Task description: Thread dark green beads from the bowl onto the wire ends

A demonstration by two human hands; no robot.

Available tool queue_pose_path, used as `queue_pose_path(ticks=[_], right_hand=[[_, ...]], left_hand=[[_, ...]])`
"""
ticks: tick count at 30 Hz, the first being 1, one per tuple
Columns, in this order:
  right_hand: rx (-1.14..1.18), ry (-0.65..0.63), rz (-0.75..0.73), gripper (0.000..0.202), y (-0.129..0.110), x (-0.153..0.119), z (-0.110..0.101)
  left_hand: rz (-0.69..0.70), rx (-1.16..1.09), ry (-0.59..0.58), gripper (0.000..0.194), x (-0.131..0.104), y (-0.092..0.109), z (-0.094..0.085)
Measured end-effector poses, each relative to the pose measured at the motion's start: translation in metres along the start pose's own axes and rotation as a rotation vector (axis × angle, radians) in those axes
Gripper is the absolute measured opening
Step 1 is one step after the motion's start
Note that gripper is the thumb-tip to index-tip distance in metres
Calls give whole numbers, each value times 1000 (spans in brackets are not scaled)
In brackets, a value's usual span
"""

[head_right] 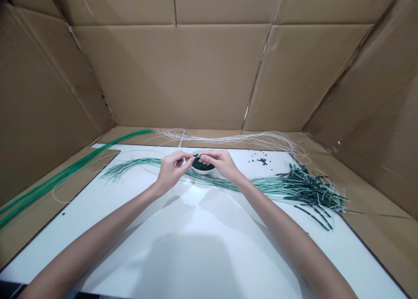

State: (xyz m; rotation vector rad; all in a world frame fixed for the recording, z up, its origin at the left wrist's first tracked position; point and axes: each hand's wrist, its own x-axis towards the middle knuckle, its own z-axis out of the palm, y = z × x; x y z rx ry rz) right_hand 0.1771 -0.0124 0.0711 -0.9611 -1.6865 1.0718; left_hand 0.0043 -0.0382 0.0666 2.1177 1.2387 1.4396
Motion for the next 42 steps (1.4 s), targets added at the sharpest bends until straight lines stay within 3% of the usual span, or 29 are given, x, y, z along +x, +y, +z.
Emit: queue_pose_path(ticks=[10,19,24,28,32,35,38,42], right_hand=[[9,-15,-4,25,1,1,0],[-64,-105,-6,28,3,0,-1],[-93,-87,-2,28,7,3,-3],[-239,-104,-71,24,15,11,-8],[-528,-156,-145,16,28,23,-7],[-679,-194,-193,24,36,27,-4],[-639,-96,-274,26,32,24,0],[-373,62,-317,28,16,15,6]], left_hand=[[-6,-3,-9,13,0,1,0],[-9,-3,-44,16,-1,2,1],[-71,-31,-18,18,-1,-3,4],[-181,-113,9,20,1,-13,7],[-267,-185,27,23,3,-24,8],[-296,-217,24,24,4,-28,7],[-303,-229,24,25,4,-28,7],[-308,-252,-2,26,3,-25,8]])
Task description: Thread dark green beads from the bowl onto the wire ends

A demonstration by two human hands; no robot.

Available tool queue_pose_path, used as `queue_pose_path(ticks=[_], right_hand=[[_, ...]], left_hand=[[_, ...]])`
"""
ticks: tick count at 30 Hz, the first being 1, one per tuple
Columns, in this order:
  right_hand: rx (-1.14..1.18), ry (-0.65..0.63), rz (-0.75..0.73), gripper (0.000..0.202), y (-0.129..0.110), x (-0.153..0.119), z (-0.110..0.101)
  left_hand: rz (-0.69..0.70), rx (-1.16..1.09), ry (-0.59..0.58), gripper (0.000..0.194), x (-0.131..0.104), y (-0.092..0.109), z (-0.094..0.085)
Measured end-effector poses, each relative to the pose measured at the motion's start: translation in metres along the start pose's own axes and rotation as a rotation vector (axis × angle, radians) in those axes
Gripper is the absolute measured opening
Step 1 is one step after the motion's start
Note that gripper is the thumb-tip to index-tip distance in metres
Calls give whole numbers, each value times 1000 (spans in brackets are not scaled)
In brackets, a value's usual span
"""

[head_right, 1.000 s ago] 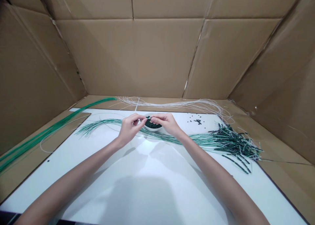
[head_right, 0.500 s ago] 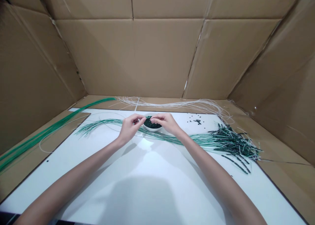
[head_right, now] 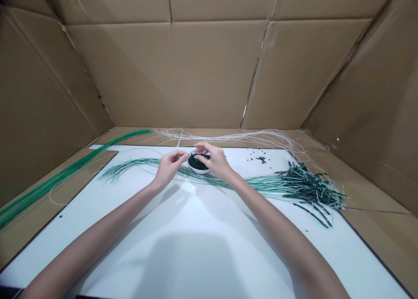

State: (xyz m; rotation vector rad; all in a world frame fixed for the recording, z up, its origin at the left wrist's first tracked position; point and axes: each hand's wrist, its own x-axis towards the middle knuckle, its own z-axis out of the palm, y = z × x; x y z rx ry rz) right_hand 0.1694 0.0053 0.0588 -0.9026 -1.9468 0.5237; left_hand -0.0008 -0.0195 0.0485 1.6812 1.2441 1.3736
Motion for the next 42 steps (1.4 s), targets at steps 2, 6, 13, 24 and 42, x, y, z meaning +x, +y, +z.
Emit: queue_pose_path(ticks=[2,6,13,24,42], right_hand=[[114,-2,-4,30,-6,-1,0],[245,-3,53,27,-9,-2,2],[290,26,151,19,-13,-4,-1],[-306,188,-357,16,-8,-10,-2],[-459,215,-485,13,-2,-13,-1]], left_hand=[[-3,-5,-19,26,-1,1,1],[4,-17,-29,25,-2,4,2],[-28,-70,-49,25,-5,9,3],[-117,-221,-59,25,-7,14,4],[-108,-221,-54,24,-5,17,2]])
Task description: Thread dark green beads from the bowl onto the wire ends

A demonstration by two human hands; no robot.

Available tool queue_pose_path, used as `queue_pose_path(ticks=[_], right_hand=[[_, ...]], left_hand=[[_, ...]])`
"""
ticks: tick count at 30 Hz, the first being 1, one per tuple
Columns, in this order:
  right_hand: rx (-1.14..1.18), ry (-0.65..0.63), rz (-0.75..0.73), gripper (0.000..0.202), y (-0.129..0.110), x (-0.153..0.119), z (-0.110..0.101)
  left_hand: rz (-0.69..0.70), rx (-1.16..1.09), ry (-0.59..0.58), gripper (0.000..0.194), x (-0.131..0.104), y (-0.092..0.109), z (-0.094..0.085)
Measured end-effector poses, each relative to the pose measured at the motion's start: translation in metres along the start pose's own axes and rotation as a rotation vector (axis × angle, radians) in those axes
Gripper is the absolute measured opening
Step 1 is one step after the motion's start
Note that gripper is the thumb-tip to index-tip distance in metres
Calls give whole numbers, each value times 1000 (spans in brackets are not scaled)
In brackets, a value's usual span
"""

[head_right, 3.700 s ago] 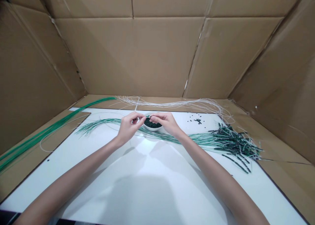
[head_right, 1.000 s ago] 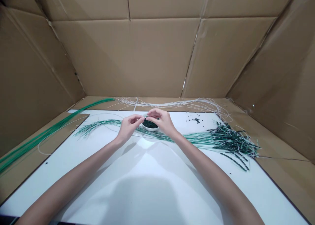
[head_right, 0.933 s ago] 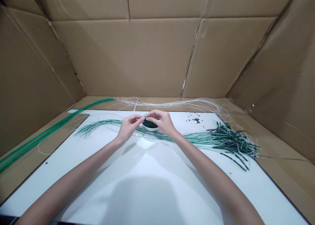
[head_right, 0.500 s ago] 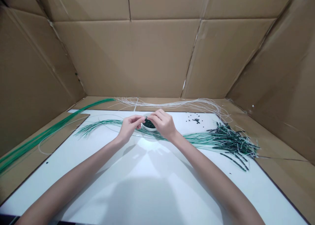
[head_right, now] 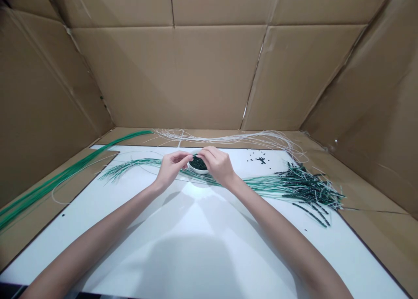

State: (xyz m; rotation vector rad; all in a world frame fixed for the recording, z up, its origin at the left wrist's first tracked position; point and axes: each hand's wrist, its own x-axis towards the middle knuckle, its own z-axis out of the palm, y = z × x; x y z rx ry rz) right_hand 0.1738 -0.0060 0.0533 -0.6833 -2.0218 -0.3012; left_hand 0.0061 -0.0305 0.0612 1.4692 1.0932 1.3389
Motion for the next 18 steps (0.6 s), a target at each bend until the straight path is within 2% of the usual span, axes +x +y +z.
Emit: queue_pose_path(ticks=[5,13,18], right_hand=[[173,8,161,12,-2,0,-4],[492,46,533,8,-11,2,-6],[657,58,677,9,-12,2,-7]], left_hand=[[67,55,-2,23,-2,1,1],[166,119,11,22,-4,3,1],[203,153,11,20,-5,4,0]])
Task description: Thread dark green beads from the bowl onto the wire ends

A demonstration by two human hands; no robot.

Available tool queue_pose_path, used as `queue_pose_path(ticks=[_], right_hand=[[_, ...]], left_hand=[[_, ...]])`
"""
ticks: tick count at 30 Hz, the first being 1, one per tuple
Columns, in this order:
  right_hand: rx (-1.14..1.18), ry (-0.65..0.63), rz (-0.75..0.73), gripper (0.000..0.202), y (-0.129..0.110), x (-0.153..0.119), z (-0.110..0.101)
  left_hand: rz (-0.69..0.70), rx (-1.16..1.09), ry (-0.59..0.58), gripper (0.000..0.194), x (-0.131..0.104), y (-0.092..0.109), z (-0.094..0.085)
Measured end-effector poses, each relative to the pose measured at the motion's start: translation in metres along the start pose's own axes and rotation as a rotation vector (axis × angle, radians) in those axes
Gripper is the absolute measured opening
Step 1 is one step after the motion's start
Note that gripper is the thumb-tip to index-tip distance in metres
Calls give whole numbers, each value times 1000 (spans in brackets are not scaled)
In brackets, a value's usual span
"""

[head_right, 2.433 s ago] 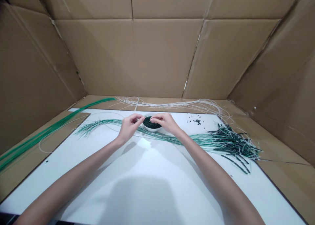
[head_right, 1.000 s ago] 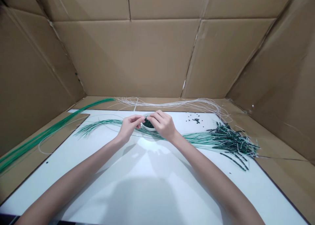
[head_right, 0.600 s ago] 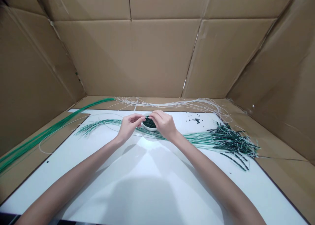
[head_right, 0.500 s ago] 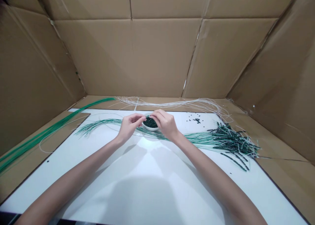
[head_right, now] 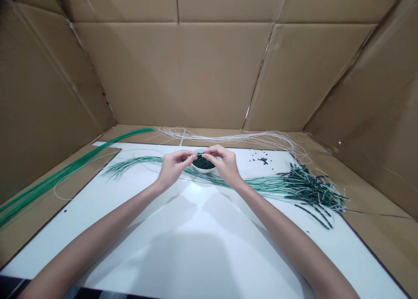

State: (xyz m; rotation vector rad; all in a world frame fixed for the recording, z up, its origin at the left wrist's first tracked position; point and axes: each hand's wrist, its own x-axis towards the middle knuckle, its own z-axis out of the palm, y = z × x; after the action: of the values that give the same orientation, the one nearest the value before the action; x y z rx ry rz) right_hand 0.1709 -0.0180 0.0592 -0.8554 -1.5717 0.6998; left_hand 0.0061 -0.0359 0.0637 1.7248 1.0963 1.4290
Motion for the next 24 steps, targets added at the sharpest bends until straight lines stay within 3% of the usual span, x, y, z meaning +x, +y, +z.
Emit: queue_pose_path(ticks=[7,24], right_hand=[[127,5,91,13,-4,1,-1],[103,-7,68,10,-6,1,-4]], left_hand=[[28,28,5,19,-1,2,0],[50,55,-2,21,-2,3,-1]])
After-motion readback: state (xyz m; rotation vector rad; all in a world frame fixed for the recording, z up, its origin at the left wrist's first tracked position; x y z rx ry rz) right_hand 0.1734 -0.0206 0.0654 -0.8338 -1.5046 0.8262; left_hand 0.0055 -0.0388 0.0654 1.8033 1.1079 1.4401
